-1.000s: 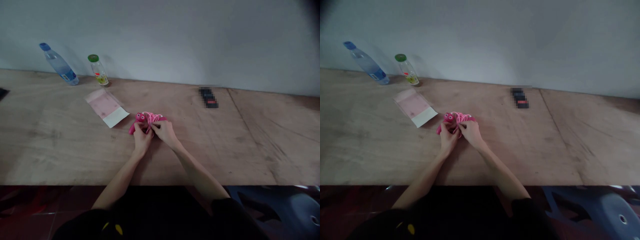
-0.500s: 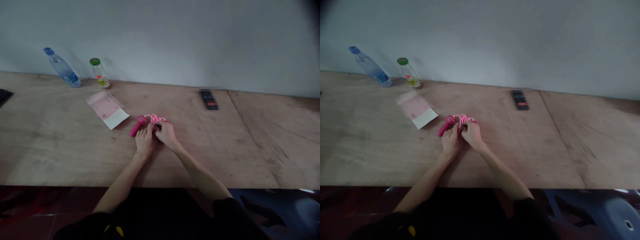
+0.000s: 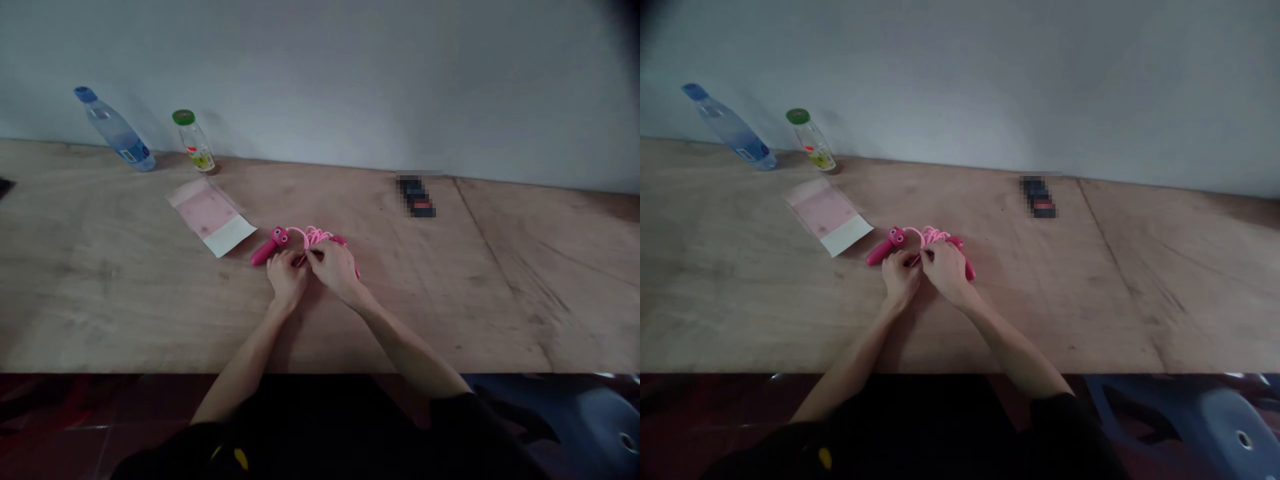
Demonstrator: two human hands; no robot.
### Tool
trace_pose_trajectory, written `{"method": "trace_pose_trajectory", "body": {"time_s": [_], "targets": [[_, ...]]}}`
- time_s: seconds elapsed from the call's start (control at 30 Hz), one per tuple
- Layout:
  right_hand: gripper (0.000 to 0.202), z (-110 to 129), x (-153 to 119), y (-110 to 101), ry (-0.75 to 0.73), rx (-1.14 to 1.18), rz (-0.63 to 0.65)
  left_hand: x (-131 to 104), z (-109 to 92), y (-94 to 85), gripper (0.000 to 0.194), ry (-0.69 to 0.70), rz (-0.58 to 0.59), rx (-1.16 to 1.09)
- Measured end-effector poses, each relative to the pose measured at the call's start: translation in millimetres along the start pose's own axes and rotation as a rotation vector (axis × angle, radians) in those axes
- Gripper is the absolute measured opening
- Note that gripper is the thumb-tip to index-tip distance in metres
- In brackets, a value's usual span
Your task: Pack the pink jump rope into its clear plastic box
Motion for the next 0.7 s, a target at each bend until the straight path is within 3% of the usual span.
{"method": "trace_pose_trajectory", "body": {"time_s": [0.17,0.27,0.37,0.5,0.7], "targets": [[0.017,-7,7,-11,-0.134,-0.067,0.109,-2,0,1.6,0.008,0.026,-0.024,-0.027],[0.017,-11,16,-22,-0.311,-0.145,0.218,-3,-1,2.5,0.007,0.030,-0.018,-0.011],[0.024,-15,27,-32,-0.502,-0.244,0.222,-1,0,4.0,0.010,0.021,0.000,-0.020],[0.026,-14,43,-29,-0.667,-0.228,0.296,-1,0,4.4,0.013,0.038,-0.014,-0.053],[0.026,-5,59,-20,-0.657,-0.002,0.557,0,1,5.5,0.005,0.021,0.022,-0.053]]}}
Point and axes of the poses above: each hand's wrist, its own x-axis towards the middle knuckle, its own y-axis out of the palm, z = x × y, the point moved 4 cm from there along x, towards the middle knuckle, and after that the axes turned 5 degrees about -x, right-handed, at the moved point
